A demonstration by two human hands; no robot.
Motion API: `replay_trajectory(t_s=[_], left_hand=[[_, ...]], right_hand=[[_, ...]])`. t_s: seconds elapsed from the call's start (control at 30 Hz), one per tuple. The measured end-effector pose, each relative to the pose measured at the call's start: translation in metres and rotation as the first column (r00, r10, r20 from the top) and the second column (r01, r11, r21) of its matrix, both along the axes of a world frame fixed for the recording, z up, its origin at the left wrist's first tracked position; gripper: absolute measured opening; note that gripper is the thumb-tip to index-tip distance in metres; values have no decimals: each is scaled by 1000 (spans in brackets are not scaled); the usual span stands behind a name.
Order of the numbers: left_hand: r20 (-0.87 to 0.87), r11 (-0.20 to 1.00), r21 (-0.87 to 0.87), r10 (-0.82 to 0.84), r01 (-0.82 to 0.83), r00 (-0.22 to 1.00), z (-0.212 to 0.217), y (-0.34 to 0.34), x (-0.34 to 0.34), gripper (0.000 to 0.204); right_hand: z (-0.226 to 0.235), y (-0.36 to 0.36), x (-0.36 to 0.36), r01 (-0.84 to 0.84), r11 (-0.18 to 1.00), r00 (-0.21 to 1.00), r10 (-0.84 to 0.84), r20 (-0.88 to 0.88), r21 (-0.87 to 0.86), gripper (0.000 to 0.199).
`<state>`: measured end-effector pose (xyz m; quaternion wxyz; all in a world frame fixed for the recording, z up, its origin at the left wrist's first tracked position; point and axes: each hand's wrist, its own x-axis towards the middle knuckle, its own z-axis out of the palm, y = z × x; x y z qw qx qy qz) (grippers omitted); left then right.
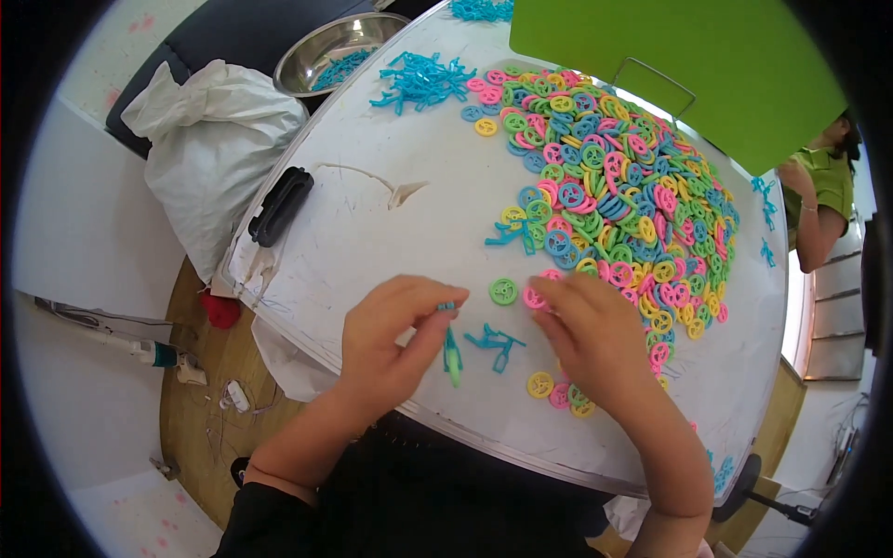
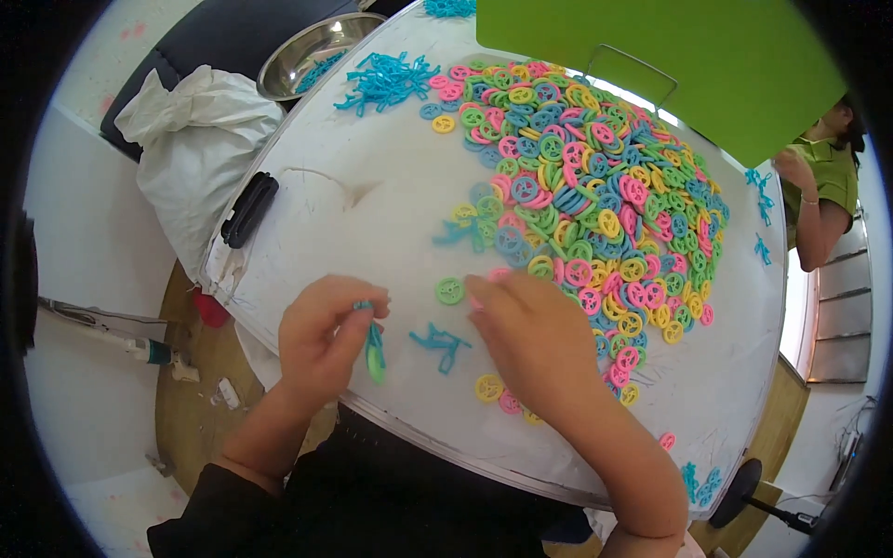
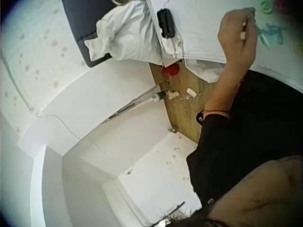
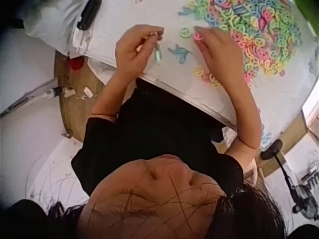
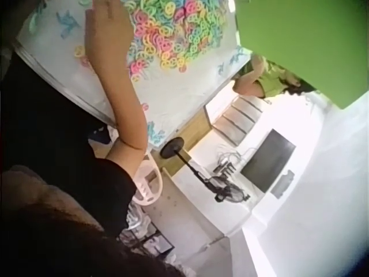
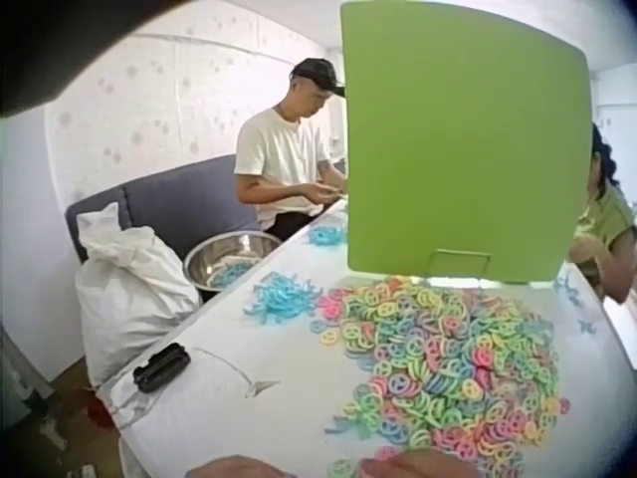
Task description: Picking and sorting through a pile of small, colorful plastic smiley-face rings on a table.
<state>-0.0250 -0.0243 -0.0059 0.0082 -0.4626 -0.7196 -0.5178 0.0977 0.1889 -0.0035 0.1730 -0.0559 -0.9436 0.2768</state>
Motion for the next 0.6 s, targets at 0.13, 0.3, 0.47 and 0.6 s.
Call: replay_trajectory(t_s=[0.13, 0.3, 0.47, 0.6], left_hand=[[520, 996, 94, -49, 0, 853, 2, 15, -2, 21], [678, 990, 119, -132, 70, 723, 11, 37, -8, 19], [579, 992, 55, -122, 111, 806, 1, 42, -12, 15], [418, 992, 33, -124, 121, 900, -5, 47, -7, 12]], right_hand=[[-8, -11, -32, -218, 916, 969, 245, -40, 337, 31], [-18, -16, -39, -236, 888, 958, 281, -59, 395, 16], [-25, -6, -36, -216, 898, 951, 283, -127, 383, 14], [-26, 7, -36, -228, 911, 951, 284, -121, 344, 18]])
